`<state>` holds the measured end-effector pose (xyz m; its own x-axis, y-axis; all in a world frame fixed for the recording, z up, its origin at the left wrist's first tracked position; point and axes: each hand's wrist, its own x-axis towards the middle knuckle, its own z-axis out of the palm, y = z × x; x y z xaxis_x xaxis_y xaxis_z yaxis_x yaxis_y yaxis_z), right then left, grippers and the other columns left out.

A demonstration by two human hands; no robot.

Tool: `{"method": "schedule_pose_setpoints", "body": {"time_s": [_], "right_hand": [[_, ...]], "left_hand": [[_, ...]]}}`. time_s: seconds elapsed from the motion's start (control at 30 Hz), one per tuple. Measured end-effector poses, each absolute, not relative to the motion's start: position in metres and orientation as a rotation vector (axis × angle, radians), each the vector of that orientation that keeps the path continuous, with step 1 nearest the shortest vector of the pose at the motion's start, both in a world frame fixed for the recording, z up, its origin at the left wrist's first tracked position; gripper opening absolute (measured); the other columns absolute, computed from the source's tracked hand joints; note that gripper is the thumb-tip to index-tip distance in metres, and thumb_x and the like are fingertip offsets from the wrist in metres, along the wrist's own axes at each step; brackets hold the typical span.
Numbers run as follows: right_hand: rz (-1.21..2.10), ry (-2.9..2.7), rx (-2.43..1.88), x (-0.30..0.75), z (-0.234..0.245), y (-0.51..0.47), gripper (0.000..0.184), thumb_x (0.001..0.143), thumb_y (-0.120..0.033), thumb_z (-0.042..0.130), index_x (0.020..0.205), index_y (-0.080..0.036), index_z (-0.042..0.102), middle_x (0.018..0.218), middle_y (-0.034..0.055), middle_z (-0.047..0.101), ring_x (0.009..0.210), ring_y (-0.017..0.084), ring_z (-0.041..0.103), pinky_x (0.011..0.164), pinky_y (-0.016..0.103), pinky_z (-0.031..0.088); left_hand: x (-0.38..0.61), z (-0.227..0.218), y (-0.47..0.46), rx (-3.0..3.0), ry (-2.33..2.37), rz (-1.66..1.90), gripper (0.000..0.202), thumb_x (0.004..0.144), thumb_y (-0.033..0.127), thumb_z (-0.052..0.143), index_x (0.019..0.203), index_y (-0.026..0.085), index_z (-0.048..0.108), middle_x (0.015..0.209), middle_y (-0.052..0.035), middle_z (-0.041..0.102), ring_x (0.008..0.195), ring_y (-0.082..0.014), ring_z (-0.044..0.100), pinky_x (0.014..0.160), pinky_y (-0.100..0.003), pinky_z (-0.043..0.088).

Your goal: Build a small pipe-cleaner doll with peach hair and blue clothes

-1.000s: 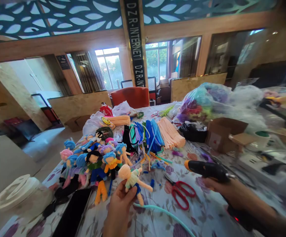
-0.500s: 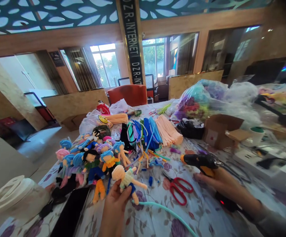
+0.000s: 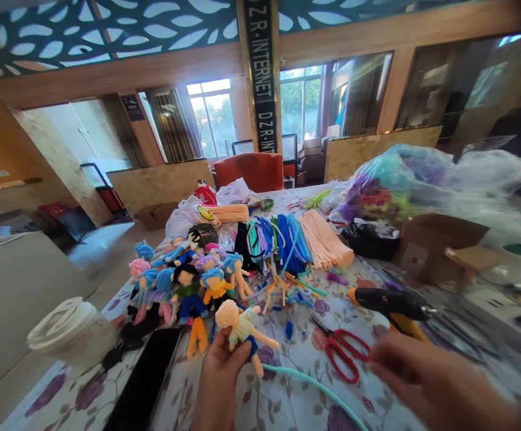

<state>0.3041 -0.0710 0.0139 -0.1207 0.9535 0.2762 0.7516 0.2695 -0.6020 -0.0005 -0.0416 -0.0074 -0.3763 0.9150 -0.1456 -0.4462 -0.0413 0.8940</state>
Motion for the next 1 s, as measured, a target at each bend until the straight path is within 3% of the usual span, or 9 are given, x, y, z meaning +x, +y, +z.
{"method": "schedule_pose_setpoints", "body": {"time_s": [0.1,0.23,0.4,0.6,0.7,0.83,1.0], "right_hand": [[0.343,-2.249,-1.528,0.24,0.015,-0.044,0.025,0.094,-0.025,0.043,0.077,-0.023,0.061,0.077,0.002,0.065,0.071,0.018,0.061,0.064,0.028,0.043],[0.339,-2.337,-1.47,0.2,0.002,-0.001,0.023,0.087,-0.012,0.048,0.093,-0.024,0.066,0.097,0.0031,0.066,0.085,0.019,0.063,0.072,0.028,0.043],[0.311,-2.379,-1.452,0.188,-0.015,0.022,0.014,0.083,-0.014,0.054,0.078,-0.02,0.066,0.091,0.0066,0.064,0.083,0.022,0.062,0.068,0.029,0.042],[0.35,-2.217,-1.467,0.189,-0.028,0.021,0.025,0.092,-0.017,0.038,0.086,-0.016,0.062,0.081,0.0076,0.065,0.076,0.022,0.061,0.068,0.033,0.043],[0.409,-2.158,-1.398,0.194,-0.035,0.021,0.029,0.092,-0.017,0.037,0.09,-0.017,0.066,0.088,0.0075,0.067,0.082,0.021,0.063,0.074,0.034,0.046],[0.47,-2.06,-1.346,0.203,-0.035,0.021,0.03,0.09,-0.02,0.042,0.096,-0.02,0.071,0.095,0.0071,0.071,0.086,0.022,0.066,0.078,0.034,0.049],[0.508,-1.864,-1.376,0.213,-0.018,-0.003,0.024,0.089,-0.036,0.052,0.089,-0.022,0.071,0.072,0.0014,0.07,0.062,0.019,0.065,0.061,0.028,0.052]], "left_hand": [[0.003,-0.007,-0.047,0.614,1.164,1.633,0.039,0.052,0.017,0.083,0.088,0.018,0.07,0.08,-0.0009,0.075,0.075,-0.0177,0.068,0.063,-0.023,0.054],[0.002,0.0,-0.055,0.617,1.165,1.618,0.041,0.052,0.017,0.084,0.09,0.017,0.07,0.079,-0.002,0.075,0.072,-0.0178,0.068,0.061,-0.023,0.054],[0.0,0.007,-0.063,0.632,1.132,1.526,0.038,0.057,0.019,0.082,0.093,0.015,0.071,0.081,-0.0062,0.075,0.076,-0.0202,0.069,0.068,-0.026,0.055],[0.008,0.011,-0.067,0.583,1.166,1.523,0.037,0.059,0.02,0.081,0.094,0.015,0.071,0.084,-0.0054,0.075,0.075,-0.0182,0.068,0.067,-0.025,0.054],[0.011,0.011,-0.068,0.601,1.153,1.517,0.034,0.06,0.019,0.081,0.092,0.016,0.071,0.081,-0.0043,0.074,0.075,-0.0181,0.068,0.067,-0.025,0.054],[0.01,0.007,-0.069,0.646,1.128,1.471,0.034,0.063,0.021,0.079,0.096,0.015,0.07,0.075,-0.0023,0.071,0.061,-0.0136,0.064,0.061,-0.023,0.051],[0.011,-0.001,-0.064,0.604,1.253,1.497,0.041,0.057,0.024,0.082,0.096,0.017,0.07,0.075,-0.002,0.072,0.054,-0.0116,0.061,0.046,-0.018,0.043]]}}
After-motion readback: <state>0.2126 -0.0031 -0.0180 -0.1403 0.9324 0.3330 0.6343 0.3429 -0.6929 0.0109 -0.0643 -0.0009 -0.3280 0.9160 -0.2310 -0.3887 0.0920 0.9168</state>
